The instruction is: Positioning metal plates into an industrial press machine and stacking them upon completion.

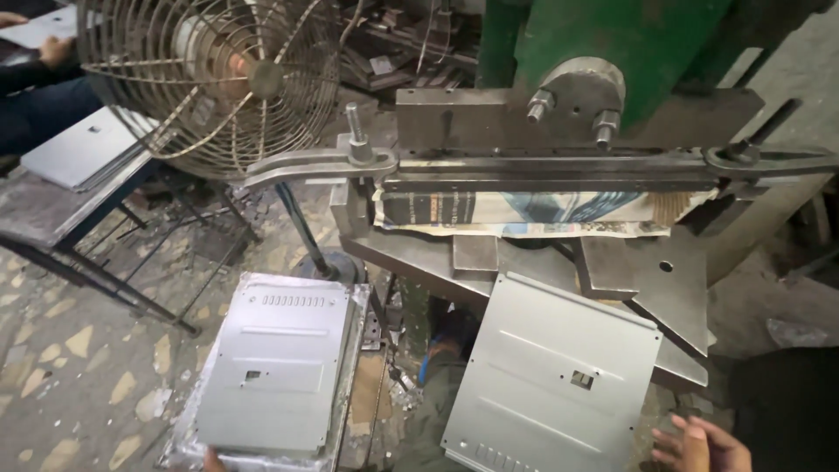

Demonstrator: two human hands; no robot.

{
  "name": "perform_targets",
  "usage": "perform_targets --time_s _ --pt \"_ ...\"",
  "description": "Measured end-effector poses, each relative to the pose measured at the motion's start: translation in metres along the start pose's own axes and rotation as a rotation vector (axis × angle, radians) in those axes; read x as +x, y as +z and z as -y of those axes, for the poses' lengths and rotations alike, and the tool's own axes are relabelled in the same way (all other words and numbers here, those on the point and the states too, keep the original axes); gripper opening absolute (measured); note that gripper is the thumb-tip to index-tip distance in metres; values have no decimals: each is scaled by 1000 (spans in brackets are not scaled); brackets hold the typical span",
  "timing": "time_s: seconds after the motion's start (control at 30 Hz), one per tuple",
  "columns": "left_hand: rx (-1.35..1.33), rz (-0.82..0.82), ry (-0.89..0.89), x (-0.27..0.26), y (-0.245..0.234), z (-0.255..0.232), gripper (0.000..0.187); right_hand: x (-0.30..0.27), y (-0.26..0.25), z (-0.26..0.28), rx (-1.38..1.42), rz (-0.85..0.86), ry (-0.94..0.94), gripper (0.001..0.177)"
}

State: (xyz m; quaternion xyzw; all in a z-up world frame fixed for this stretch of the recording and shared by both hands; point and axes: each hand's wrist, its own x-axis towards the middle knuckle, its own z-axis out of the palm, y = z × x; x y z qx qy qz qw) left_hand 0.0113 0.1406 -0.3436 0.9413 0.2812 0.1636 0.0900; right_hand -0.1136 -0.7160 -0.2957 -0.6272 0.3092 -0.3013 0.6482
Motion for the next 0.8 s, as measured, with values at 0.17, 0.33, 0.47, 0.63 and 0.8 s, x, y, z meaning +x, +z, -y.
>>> perform_targets --time_s 0.17,0.33,0.47,0.63,0.8 --pt "-60 159 -68 41 6 -20 70 -45 56 61 -151 24 -123 33" --pt "21 -5 -72 3 -14 -58 65 25 -28 -57 425 484 64 39" --pt "-5 -117 -119 -6 -13 -54 75 45 -66 -109 929 800 159 48" --pt "31 -42 -184 -11 -26 -57 73 17 -21 -67 428 518 137 42" --pt "0 -6 -189 -19 -5 -41 77 -102 143 70 -285 240 -193 38"
